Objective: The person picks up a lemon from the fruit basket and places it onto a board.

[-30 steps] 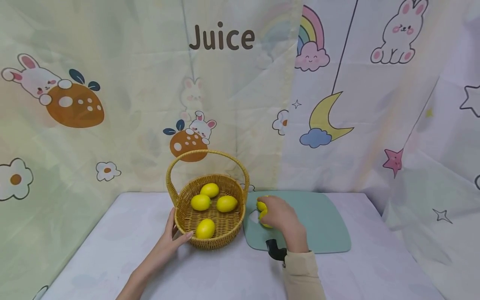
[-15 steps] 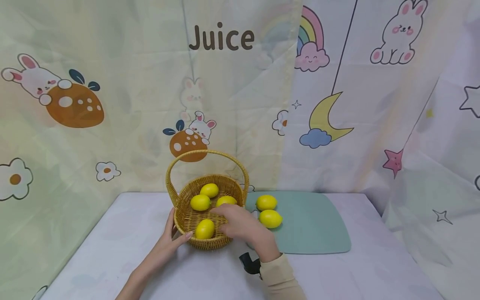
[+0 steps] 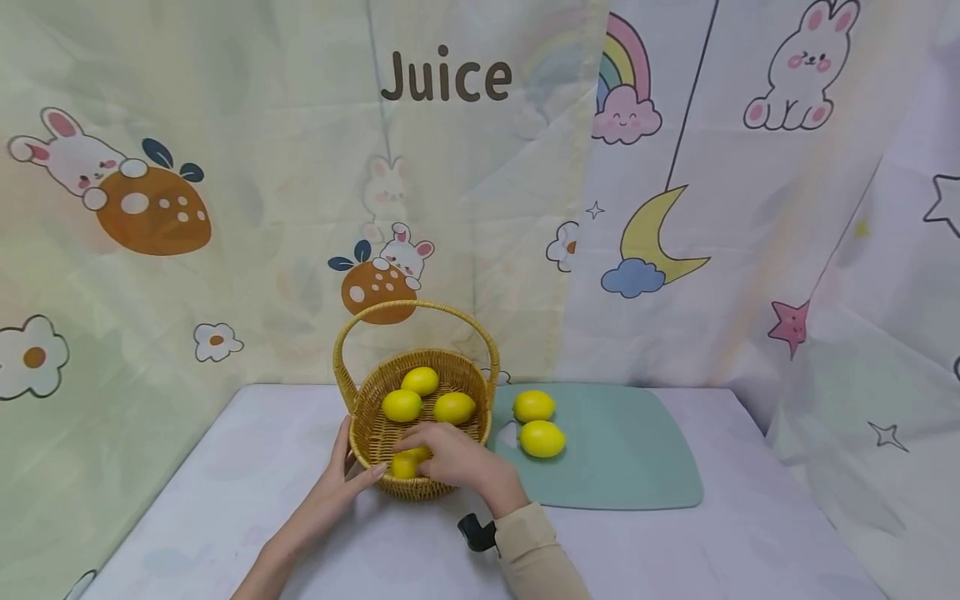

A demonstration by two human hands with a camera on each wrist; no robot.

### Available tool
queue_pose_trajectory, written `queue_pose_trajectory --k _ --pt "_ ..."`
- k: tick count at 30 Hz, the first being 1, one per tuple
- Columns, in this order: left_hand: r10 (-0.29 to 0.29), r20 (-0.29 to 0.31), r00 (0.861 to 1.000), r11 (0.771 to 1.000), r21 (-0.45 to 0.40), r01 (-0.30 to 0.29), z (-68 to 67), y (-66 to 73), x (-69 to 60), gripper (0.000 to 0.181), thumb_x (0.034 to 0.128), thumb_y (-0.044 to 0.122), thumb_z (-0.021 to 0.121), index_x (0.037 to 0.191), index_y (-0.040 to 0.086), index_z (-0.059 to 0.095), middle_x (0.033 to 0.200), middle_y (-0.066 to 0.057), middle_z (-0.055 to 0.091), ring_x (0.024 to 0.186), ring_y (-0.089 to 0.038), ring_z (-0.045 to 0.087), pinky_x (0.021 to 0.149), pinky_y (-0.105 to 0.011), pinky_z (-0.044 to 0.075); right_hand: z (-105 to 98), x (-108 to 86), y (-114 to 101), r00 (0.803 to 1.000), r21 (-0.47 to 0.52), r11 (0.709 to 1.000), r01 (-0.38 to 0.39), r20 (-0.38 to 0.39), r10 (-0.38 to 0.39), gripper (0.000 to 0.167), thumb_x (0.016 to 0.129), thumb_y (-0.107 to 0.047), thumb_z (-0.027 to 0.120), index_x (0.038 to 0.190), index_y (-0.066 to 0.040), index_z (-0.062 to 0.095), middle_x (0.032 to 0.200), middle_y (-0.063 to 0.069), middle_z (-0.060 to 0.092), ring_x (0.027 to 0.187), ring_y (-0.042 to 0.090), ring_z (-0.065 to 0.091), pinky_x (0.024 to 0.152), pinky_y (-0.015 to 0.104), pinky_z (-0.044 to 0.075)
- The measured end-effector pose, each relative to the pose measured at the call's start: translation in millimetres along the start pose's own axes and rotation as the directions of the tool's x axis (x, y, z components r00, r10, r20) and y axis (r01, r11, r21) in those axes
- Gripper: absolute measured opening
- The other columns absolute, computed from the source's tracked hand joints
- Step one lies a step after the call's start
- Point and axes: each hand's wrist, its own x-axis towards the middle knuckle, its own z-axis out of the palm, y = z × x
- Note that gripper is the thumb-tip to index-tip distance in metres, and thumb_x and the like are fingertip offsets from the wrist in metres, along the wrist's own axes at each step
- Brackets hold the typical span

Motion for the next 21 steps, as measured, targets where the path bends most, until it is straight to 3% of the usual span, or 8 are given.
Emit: queue_pose_trajectory --k 10,15,18,21 --pt "0.019 -0.007 1.0 1.0 0.01 -0.019 0.7 -0.8 -0.9 0.106 0.0886 0.053 0.068 0.151 0.051 -0.017 0.169 -0.006 -0.008 0.154 -0.041 0.011 0.115 -0.069 0.024 6.7 7.4 3.9 0.994 -0.022 0.994 -0.108 0.007 0.109 0.056 0.085 0.009 0.063 0.129 -0.025 0.069 0.137 -0.004 0.064 0.128 0.014 0.057 0.1 0.034 0.053" --pt "0.022 -0.007 1.0 1.0 0.013 -0.022 0.8 -0.6 -0.3 0.105 0.0893 0.051 0.068 0.151 0.052 -0.017 0.169 -0.004 -0.008 0.154 -0.04 0.01 0.116 -0.07 0.022 7.1 11.2 6.4 0.99 -0.054 0.989 -0.139 0.02 0.14 0.046 0.087 0.0 0.069 0.125 -0.027 0.07 0.124 -0.008 0.069 0.102 0.007 0.061 0.087 0.027 0.053" --pt "0.025 -0.01 1.0 1.0 0.01 -0.025 0.7 -0.7 0.1 0.104 0.0897 0.05 0.069 0.151 0.052 -0.016 0.169 -0.003 -0.008 0.154 -0.039 0.01 0.116 -0.07 0.021 6.7 13.3 8.7 0.993 -0.061 0.991 -0.118 0.02 0.12 0.038 0.088 -0.004 0.071 0.119 -0.026 0.07 0.114 -0.009 0.07 0.087 0.007 0.057 0.079 0.022 0.049" --pt "0.025 -0.013 1.0 1.0 0.005 -0.025 0.2 -0.8 -0.3 0.105 0.0897 0.049 0.069 0.151 0.051 -0.016 0.169 -0.002 -0.007 0.155 -0.038 0.01 0.117 -0.068 0.021 6.2 14.4 10.3 0.996 -0.071 0.994 -0.086 0.013 0.087 0.035 0.087 -0.005 0.071 0.115 -0.026 0.07 0.108 -0.01 0.069 0.081 0.006 0.054 0.075 0.02 0.046"
